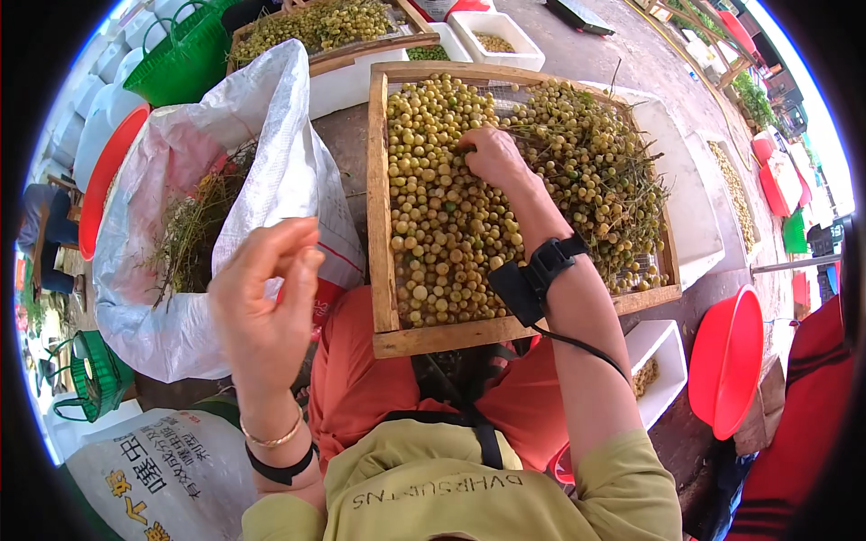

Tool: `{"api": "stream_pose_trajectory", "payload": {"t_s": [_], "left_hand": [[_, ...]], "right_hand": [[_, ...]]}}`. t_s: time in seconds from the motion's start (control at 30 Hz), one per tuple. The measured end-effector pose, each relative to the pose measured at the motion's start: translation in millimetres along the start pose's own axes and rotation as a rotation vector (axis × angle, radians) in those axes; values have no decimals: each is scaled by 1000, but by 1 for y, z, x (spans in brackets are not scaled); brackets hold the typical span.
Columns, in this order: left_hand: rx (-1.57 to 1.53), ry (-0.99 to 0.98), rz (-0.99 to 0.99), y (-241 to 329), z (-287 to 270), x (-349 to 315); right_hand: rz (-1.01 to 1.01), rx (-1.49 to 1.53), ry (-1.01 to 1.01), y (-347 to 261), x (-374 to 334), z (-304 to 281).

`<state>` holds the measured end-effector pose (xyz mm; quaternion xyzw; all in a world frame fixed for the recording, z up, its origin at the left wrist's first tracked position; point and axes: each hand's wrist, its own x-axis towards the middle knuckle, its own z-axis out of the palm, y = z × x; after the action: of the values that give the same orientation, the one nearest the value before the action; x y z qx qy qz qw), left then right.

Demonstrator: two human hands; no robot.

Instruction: Picking small green fruits from their branches and placing them into a tray.

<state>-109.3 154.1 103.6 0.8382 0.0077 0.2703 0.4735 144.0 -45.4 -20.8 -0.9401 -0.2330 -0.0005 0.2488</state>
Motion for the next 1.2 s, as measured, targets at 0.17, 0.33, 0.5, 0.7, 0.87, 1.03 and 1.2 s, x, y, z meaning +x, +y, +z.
{"api": "stream_pose_trajectory", "payload": {"t_s": [0.17,0.33,0.5,0.7,0.87,1.03,1.2], "left_hand": [[104,-372,-108,-39,79,26],[550,-522,-26,-66,148,46],[624,-514,-5,-73,169,49],[669,-591,-32,-73,168,50],[608,-611,23,-72,164,45],[551,-590,-22,-71,149,42],[261,-465,-163,-74,147,37]], "right_hand": [[-151,-135,-65,-4,2,5],[-217,-244,-96,0,2,1],[328,602,-13,23,-3,-26],[259,425,-90,20,-13,-33],[-158,103,-42,25,-16,-19],[-72,-21,-270,2,-41,-34],[-2,135,-5,3,-30,-34]]}}
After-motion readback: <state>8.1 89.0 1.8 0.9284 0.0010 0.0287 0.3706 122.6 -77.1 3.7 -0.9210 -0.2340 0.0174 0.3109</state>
